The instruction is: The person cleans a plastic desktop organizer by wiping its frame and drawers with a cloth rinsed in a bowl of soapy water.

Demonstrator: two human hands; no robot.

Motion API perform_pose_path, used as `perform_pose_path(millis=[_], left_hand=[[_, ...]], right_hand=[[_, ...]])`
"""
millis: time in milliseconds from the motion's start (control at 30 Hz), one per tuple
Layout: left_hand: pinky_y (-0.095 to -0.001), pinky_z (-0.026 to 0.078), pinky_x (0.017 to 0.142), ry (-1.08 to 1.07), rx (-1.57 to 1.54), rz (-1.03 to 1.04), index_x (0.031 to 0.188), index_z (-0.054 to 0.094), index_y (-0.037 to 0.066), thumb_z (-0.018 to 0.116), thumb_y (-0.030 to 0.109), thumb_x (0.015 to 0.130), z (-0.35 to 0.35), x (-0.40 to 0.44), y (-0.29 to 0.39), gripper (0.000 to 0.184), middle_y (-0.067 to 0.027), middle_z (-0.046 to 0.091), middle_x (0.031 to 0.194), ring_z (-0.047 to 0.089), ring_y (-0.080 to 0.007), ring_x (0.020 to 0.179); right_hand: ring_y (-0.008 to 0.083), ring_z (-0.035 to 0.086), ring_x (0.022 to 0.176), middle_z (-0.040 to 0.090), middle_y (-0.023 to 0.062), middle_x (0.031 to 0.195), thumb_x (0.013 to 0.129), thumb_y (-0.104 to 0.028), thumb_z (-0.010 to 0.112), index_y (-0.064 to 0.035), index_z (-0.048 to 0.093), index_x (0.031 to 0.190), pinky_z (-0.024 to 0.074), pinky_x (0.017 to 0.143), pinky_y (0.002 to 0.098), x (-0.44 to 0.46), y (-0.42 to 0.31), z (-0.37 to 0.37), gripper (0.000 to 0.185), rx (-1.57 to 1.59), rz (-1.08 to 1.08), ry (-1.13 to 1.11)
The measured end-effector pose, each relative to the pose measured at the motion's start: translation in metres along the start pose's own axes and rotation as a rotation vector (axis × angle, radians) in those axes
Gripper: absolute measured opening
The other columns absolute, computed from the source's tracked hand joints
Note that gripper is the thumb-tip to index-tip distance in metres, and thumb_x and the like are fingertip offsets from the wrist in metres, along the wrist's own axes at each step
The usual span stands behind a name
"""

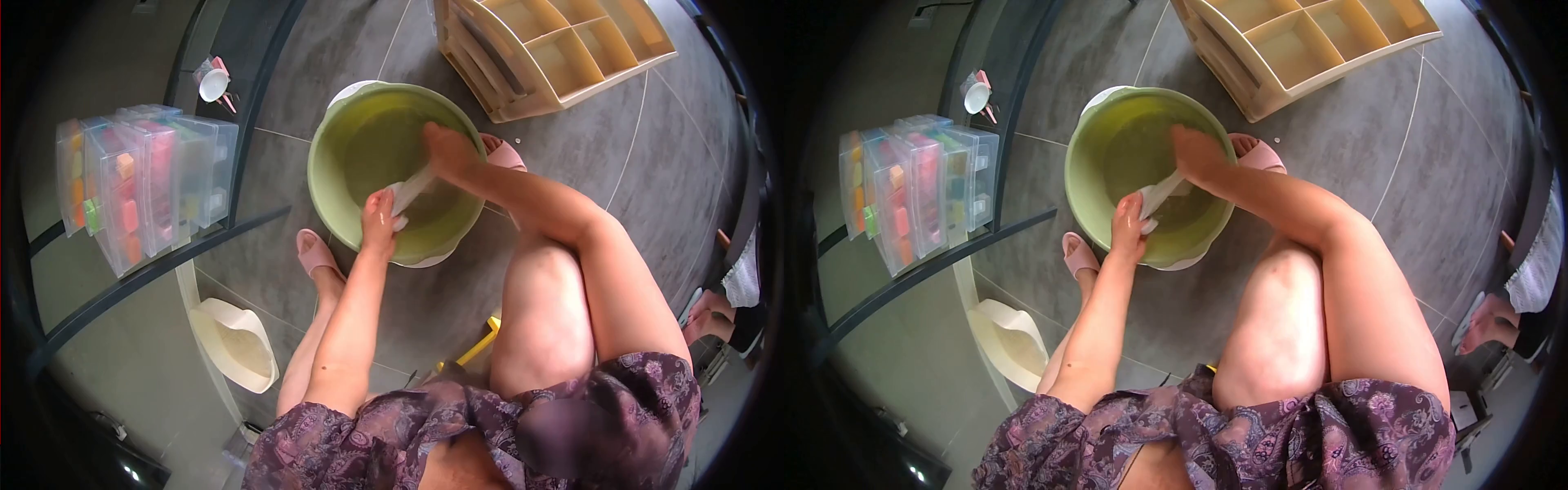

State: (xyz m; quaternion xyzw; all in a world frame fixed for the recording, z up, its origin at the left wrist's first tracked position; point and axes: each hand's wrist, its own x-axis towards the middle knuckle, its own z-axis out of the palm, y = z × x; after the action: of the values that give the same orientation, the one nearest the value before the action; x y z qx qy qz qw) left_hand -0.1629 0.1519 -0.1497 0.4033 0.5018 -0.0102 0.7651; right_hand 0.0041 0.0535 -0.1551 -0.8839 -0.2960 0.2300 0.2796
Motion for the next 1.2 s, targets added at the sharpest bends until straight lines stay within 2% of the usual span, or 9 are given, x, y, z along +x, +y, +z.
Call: perform_pose_path(millis=[167,300,400,600,800,900,933,1067,1200], left_hand=[[-0.0350,0.046,0.075,0.344,1.033,0.326,0.116,0.044,0.000,0.058,0.013,0.074,-0.034,0.052,-0.064,0.046,-0.0161,0.058,0.095,0.057,-0.0271,0.086],[-0.0415,0.044,0.083,-0.239,1.449,0.050,0.117,0.044,0.003,0.051,0.011,0.074,-0.007,0.050,-0.047,0.044,-0.0200,0.050,0.114,0.052,-0.0378,0.098],[-0.0389,0.043,0.085,0.203,0.400,-0.201,0.114,0.051,0.004,0.046,0.009,0.079,0.002,0.031,-0.032,0.036,-0.0166,0.058,0.104,0.055,-0.0293,0.098],[-0.0309,0.045,0.073,-0.128,-0.631,-0.561,0.101,0.053,0.009,0.049,0.030,0.081,0.008,0.016,-0.008,0.029,-0.0046,0.056,0.095,0.055,-0.0185,0.084],[-0.0269,0.043,0.064,0.105,-0.612,-0.406,0.092,0.053,0.017,0.048,0.032,0.086,0.053,-0.022,0.011,0.016,0.0023,0.057,0.079,0.055,-0.0133,0.076],[-0.0261,0.042,0.062,-0.416,-0.624,-0.343,0.092,0.053,0.018,0.048,0.033,0.087,0.009,-0.004,-0.002,0.017,0.0021,0.055,0.083,0.052,-0.0128,0.075],[-0.0264,0.042,0.064,0.118,-0.341,-0.182,0.093,0.053,0.017,0.047,0.032,0.088,0.028,-0.013,-0.002,0.017,0.0021,0.053,0.087,0.050,-0.0124,0.076],[-0.0293,0.042,0.070,0.097,0.377,-0.193,0.104,0.051,0.013,0.047,0.032,0.087,-0.022,0.021,-0.036,0.025,0.0005,0.053,0.097,0.048,-0.0116,0.090],[-0.0362,0.040,0.084,0.306,0.094,-0.275,0.117,0.049,0.007,0.042,0.032,0.087,-0.001,0.039,-0.054,0.040,-0.0095,0.055,0.109,0.050,-0.0205,0.097]], right_hand=[[0.0338,0.061,0.084,0.060,0.0224,0.089,0.074,-0.003,0.050,-0.0021,0.060,0.092,0.0490,0.073,0.0387,-0.005,0.013,0.026,0.021,-0.188,-0.050,-0.429],[0.0334,0.061,0.084,0.062,0.0191,0.089,0.073,-0.005,0.050,-0.0026,0.063,0.093,0.0474,0.077,0.0394,-0.018,0.041,0.076,0.024,-0.162,-0.279,-0.402],[0.0328,0.061,0.082,0.063,0.0168,0.085,0.073,-0.008,0.051,-0.0048,0.065,0.088,0.0463,0.078,0.0400,-0.017,0.037,0.063,0.021,-0.186,-0.265,-0.612],[0.0418,0.055,0.094,0.060,0.0193,0.097,0.075,-0.028,0.045,-0.0071,0.062,0.097,0.0360,0.080,0.0633,-0.042,-0.093,-0.033,0.035,0.099,-0.138,-0.785],[0.0304,0.061,0.071,0.061,0.0147,0.072,0.077,-0.016,0.048,-0.0056,0.063,0.076,0.0482,0.065,0.0414,-0.033,-0.054,-0.004,0.018,-0.024,-0.494,-0.408],[0.0291,0.063,0.075,0.063,0.0134,0.076,0.071,-0.010,0.055,-0.0063,0.065,0.078,0.0503,0.063,0.0360,-0.019,-0.028,-0.002,0.013,-0.235,-0.330,-0.355],[0.0295,0.063,0.074,0.062,0.0137,0.076,0.069,-0.010,0.056,-0.0059,0.064,0.076,0.0507,0.062,0.0342,-0.018,-0.019,-0.002,0.011,-0.282,-0.285,-0.338],[0.0325,0.062,0.074,0.062,0.0157,0.078,0.069,-0.009,0.056,-0.0054,0.065,0.079,0.0504,0.062,0.0344,-0.006,0.026,0.030,0.014,-0.331,-0.135,-0.333],[0.0343,0.061,0.077,0.063,0.0163,0.082,0.068,-0.012,0.056,-0.0042,0.065,0.083,0.0487,0.067,0.0386,-0.015,0.012,0.039,0.020,-0.293,-0.274,-0.648]])
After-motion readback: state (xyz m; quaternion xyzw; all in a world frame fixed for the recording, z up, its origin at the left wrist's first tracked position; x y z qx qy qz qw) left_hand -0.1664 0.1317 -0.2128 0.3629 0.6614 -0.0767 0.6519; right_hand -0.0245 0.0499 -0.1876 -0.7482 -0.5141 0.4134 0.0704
